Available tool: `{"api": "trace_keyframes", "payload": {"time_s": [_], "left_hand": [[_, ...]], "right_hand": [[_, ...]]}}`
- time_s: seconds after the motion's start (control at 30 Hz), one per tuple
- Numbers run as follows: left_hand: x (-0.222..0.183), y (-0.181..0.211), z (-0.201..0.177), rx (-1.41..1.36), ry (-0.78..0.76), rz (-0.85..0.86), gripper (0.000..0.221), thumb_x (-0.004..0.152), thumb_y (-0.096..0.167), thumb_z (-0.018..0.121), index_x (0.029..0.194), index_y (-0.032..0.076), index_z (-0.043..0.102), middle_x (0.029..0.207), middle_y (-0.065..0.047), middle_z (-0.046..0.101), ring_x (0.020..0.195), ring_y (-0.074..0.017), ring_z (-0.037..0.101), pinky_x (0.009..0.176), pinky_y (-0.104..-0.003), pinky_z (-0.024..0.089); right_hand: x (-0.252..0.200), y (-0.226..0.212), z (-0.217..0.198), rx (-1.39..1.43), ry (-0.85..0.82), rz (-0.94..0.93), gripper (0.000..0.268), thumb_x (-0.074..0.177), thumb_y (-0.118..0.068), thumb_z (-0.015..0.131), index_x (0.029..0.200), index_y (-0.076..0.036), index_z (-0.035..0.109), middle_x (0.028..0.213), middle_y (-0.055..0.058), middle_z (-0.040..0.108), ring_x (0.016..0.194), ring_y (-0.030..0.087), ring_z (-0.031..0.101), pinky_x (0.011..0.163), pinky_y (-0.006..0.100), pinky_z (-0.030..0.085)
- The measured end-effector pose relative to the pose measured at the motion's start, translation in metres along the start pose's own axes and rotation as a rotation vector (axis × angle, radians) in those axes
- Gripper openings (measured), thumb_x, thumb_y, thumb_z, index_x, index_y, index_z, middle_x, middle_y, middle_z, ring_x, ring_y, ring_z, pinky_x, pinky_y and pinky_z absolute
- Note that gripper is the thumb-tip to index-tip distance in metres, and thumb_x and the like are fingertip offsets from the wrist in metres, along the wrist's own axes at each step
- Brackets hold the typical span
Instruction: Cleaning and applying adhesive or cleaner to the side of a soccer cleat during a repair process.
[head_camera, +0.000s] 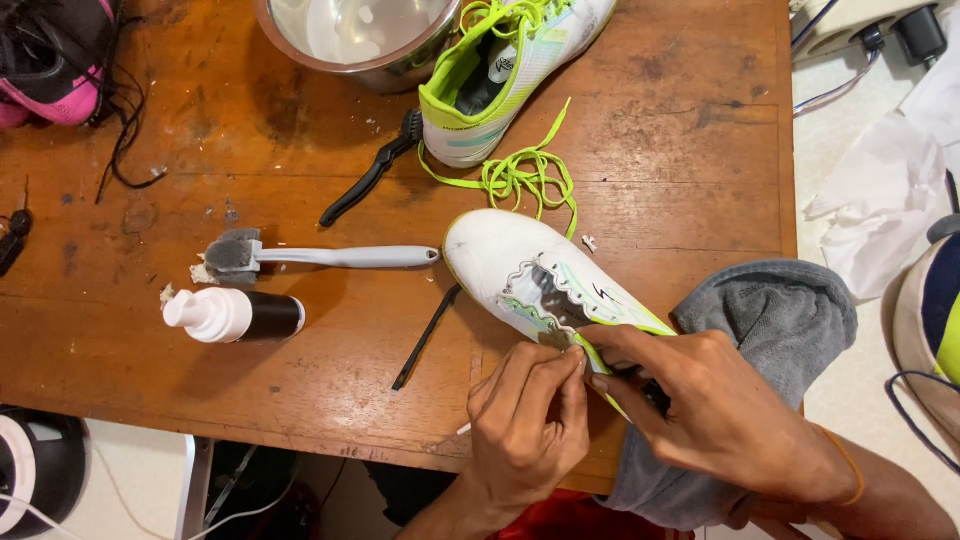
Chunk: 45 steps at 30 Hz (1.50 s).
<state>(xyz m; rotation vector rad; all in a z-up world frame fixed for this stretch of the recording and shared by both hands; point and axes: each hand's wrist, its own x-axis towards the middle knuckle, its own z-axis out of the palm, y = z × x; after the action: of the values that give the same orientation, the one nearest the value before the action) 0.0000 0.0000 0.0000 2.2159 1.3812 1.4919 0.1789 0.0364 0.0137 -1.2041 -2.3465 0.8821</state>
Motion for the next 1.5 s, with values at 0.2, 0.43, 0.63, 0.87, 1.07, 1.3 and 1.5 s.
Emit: {"api": "trace_keyframes", "payload": {"time_s": [0.2,0.43,0.63,0.87,1.07,1.3,1.5], "left_hand": [[0.0034,-0.0071,0.0015,-0.053,-0.009,0.002,0.002,0.094,-0.006,0.067,0.096,-0.007,0.067,0.084,-0.016,0.063,0.069,-0.0259,0.065,0.062,-0.034,0.056],[0.003,-0.0036,0.0005,-0.038,0.006,-0.023,0.002,0.093,-0.005,0.068,0.091,-0.004,0.067,0.08,-0.014,0.063,0.065,-0.0239,0.064,0.056,-0.033,0.053],[0.0004,-0.0011,0.0008,-0.016,0.003,-0.018,0.002,0.094,-0.004,0.065,0.094,-0.005,0.067,0.082,-0.014,0.063,0.066,-0.0241,0.065,0.059,-0.032,0.054],[-0.0009,-0.0024,0.0039,-0.003,0.014,0.008,0.001,0.094,-0.006,0.066,0.094,-0.005,0.066,0.082,-0.016,0.062,0.067,-0.0263,0.065,0.059,-0.035,0.054],[0.0015,-0.0059,0.0069,-0.043,0.034,0.004,0.002,0.094,-0.007,0.067,0.093,-0.006,0.066,0.082,-0.015,0.062,0.067,-0.0261,0.064,0.059,-0.035,0.055],[-0.0005,-0.0035,0.004,-0.078,0.017,-0.009,0.003,0.095,-0.006,0.068,0.093,-0.005,0.065,0.082,-0.015,0.062,0.066,-0.0257,0.063,0.06,-0.035,0.055],[-0.002,0.0007,0.0028,-0.028,0.022,-0.044,0.004,0.097,-0.002,0.062,0.096,-0.004,0.065,0.083,-0.014,0.061,0.068,-0.0268,0.065,0.061,-0.036,0.055]], "right_hand": [[-0.0026,0.0044,0.0048,-0.033,0.023,-0.014,0.037,0.088,-0.02,0.069,0.125,-0.017,0.063,0.107,-0.001,0.081,0.071,0.029,0.077,0.058,0.042,0.054],[-0.0004,0.0037,0.0036,0.054,0.008,-0.029,0.044,0.087,-0.018,0.07,0.13,-0.018,0.062,0.098,0.003,0.084,0.066,0.03,0.077,0.058,0.039,0.055],[-0.0017,0.006,0.0038,0.036,-0.003,0.006,0.045,0.087,-0.021,0.069,0.132,-0.019,0.062,0.099,0.004,0.084,0.066,0.031,0.077,0.056,0.041,0.054],[-0.0007,0.0053,0.0034,0.037,0.008,0.0,0.041,0.087,-0.021,0.069,0.128,-0.019,0.063,0.099,0.002,0.084,0.066,0.031,0.077,0.055,0.041,0.053],[-0.0021,0.0064,0.0054,-0.003,0.042,-0.024,0.04,0.087,-0.021,0.07,0.126,-0.018,0.064,0.101,0.001,0.083,0.064,0.03,0.077,0.055,0.04,0.054],[-0.0039,0.0073,0.0076,-0.021,0.064,-0.033,0.041,0.086,-0.019,0.069,0.127,-0.018,0.065,0.106,-0.001,0.083,0.07,0.029,0.077,0.057,0.04,0.054],[0.0016,-0.0004,0.0001,0.047,0.047,0.001,0.035,0.088,-0.022,0.071,0.123,-0.02,0.068,0.093,-0.002,0.084,0.046,0.024,0.072,0.049,0.035,0.052]]}}
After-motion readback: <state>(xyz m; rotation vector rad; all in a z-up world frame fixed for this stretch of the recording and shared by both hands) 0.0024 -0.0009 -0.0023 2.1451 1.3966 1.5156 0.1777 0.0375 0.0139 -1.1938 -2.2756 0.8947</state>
